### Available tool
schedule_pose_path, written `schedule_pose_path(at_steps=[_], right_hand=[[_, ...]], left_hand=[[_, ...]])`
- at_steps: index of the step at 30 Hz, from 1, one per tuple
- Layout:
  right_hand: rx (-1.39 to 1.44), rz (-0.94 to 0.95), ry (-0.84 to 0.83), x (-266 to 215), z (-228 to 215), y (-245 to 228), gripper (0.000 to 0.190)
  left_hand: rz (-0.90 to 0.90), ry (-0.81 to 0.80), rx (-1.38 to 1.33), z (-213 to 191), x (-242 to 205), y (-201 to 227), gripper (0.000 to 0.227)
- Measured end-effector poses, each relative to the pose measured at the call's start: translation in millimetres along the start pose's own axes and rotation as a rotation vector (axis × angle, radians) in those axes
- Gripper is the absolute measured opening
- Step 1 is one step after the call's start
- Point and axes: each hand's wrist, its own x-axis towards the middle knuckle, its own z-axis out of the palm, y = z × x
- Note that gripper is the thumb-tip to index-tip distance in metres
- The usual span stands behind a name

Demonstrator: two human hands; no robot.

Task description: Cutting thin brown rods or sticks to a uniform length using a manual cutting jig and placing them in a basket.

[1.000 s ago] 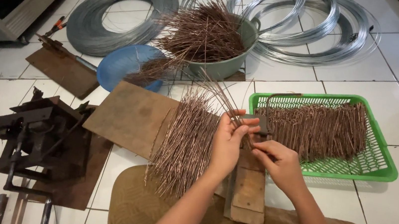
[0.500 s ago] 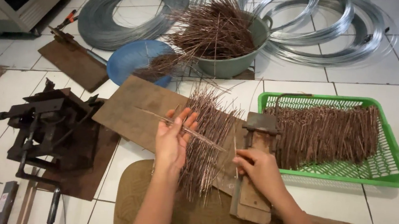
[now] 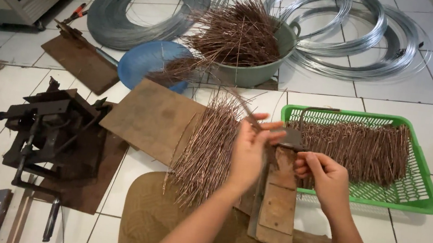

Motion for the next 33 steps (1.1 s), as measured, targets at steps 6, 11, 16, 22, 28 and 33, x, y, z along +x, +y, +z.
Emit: schedule_pose_path(at_steps=[6,11,16,22,28,33], right_hand=[[-0.005,-0.009,0.019,0.5,-3.3,-2.3,0.025],[-0.257,-0.063,-0.061,3.1,2.8,10.0,0.023],[0.009,0.122,-0.209,-8.2,10.3,-9.8,0.03],[0.814,0.29,-0.566,0.3,9.6,83.4,0.04],[0.755,0.105,-0.557,-5.8,6.9,66.1,0.027],[-0.051,-0.22,-0.184,-3.1,3.5,23.6,0.015]], left_hand=[[0.111,-0.223,0.183,9.4,-1.3,-18.5,0.027],[0.05,-0.221,0.24,7.8,2.3,-14.2,0.027],[-0.093,-0.238,0.053,6.3,6.0,-14.3,0.023],[-0.362,-0.39,-0.322,-2.5,8.4,-3.9,0.021],[-0.457,-0.565,-0.203,11.8,0.4,37.2,0.037],[-0.283,-0.477,0.153,24.3,-3.5,13.3,0.078]])
